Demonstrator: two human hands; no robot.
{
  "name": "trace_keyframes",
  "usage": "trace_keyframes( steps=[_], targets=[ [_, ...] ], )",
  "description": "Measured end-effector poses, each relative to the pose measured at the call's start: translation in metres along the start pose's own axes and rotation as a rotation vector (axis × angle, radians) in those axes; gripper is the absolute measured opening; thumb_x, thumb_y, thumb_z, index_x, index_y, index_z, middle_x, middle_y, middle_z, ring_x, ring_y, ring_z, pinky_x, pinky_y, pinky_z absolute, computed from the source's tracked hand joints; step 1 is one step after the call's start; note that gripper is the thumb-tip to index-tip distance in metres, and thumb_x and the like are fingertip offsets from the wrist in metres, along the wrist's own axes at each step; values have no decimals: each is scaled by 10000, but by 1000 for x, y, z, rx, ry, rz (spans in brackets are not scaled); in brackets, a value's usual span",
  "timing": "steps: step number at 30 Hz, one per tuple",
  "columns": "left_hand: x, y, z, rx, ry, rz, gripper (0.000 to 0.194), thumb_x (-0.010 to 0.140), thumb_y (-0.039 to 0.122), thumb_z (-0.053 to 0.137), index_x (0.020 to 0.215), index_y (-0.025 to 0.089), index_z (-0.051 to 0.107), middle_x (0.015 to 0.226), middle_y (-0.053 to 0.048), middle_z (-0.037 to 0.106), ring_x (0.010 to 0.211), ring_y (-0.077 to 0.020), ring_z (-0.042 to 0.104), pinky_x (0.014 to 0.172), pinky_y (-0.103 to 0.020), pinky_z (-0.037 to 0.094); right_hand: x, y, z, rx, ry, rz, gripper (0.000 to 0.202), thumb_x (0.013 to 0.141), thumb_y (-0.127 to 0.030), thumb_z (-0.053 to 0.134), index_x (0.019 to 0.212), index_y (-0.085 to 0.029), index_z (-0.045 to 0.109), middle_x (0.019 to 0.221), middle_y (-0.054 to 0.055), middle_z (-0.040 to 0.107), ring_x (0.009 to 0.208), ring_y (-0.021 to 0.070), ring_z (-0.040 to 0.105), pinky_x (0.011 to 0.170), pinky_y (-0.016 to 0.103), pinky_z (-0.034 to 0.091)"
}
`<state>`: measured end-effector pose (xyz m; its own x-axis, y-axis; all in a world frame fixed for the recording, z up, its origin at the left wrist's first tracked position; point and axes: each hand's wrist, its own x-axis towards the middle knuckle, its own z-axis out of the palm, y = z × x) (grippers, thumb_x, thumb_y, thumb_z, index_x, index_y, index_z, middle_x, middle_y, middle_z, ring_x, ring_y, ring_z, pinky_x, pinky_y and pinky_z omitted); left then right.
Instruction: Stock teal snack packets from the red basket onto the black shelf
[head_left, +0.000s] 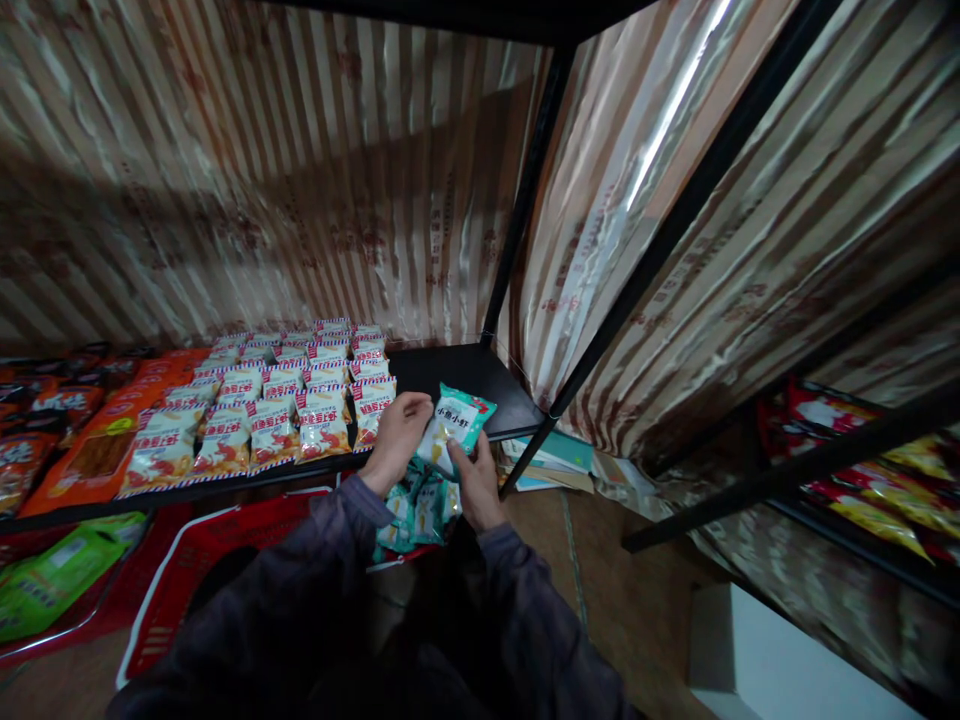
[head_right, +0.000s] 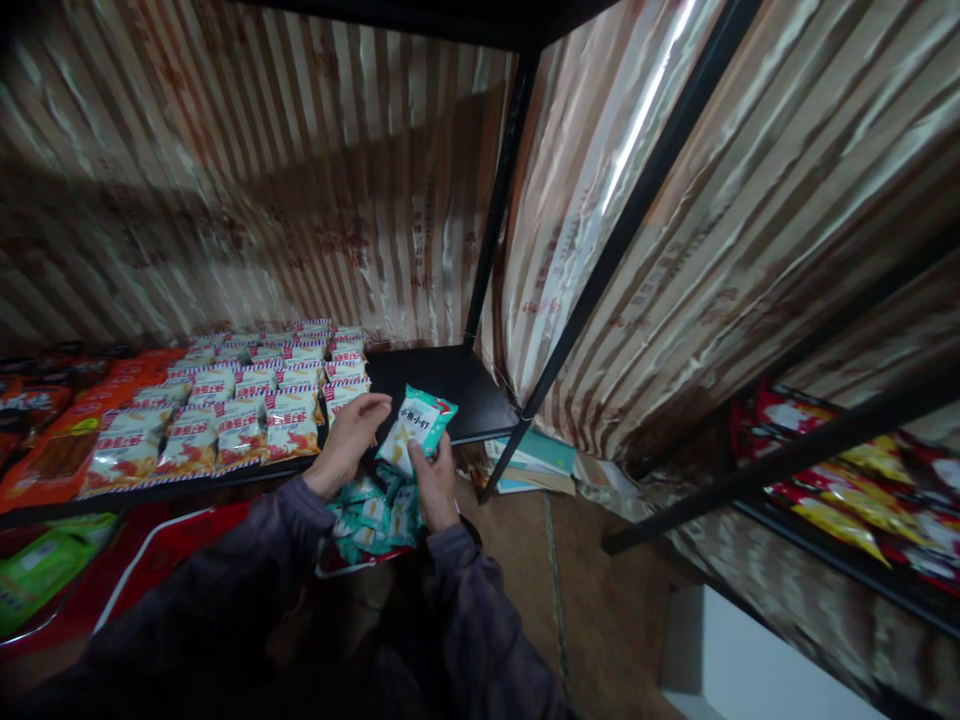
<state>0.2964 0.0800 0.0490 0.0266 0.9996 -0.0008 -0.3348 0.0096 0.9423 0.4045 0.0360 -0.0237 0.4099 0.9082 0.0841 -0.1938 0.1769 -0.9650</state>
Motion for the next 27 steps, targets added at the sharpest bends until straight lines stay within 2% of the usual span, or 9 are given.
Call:
trace_keyframes(
  steps=[2, 5, 7, 12, 22, 25, 27],
  targets=[
    [4, -1, -12, 30, 39, -34, 174, 586, 168, 779, 727, 177, 677, 752, -42, 646, 722, -142, 573, 723, -243, 426, 5, -10, -3, 171, -43, 110, 524, 673, -419, 707, 1130, -233, 529, 986, 41, 697, 837, 221, 670, 732, 360, 544],
    [4, -7, -27, 100, -154, -238, 222, 591, 299, 787, 745, 182, 677, 722, -41, 662, 655, -140, 587, 634, -245, 439, 11, -21, -6, 248, -88, 195, 476, 619, -416, 754, 1025, -226, 593, 891, 26, 713, 774, 222, 679, 660, 341, 547],
    [2, -11, -31, 130, -223, -280, 270, 582, 366, 787, 746, 181, 679, 716, -43, 667, 627, -136, 589, 589, -235, 434, 14, -25, -6, 245, -116, 198, 448, 613, -419, 761, 984, -212, 618, 849, 24, 716, 760, 219, 680, 653, 337, 544],
    [6, -15, -27, 137, -98, -293, 323, 568, 434, 784, 725, 174, 676, 716, -41, 658, 601, -122, 560, 589, -244, 438, 19, -26, -7, 213, -227, 229, 412, 615, -405, 773, 943, -194, 640, 766, 18, 718, 734, 218, 682, 639, 323, 536],
    [41, -26, -10, 85, -24, -320, 351, 559, 434, 795, 723, 168, 636, 762, -50, 644, 605, -113, 550, 568, -237, 438, 45, -20, -15, 188, -273, 302, 447, 599, -402, 788, 968, -188, 651, 810, 29, 729, 679, 204, 680, 625, 314, 537],
    [52, -33, -6, 140, -6, -286, 306, 612, 419, 757, 690, 167, 602, 705, -28, 618, 586, -101, 535, 555, -219, 428, 55, -13, -17, 186, -298, 317, 445, 621, -403, 779, 988, -184, 652, 886, 37, 728, 739, 199, 682, 669, 304, 537],
    [61, -41, -1, 252, 59, -258, 263, 690, 407, 685, 687, 166, 578, 682, -11, 602, 591, -102, 540, 556, -214, 425, 61, -8, -18, 188, -316, 332, 452, 627, -406, 778, 1000, -184, 651, 918, 40, 725, 791, 206, 682, 701, 305, 536]
  ],
)
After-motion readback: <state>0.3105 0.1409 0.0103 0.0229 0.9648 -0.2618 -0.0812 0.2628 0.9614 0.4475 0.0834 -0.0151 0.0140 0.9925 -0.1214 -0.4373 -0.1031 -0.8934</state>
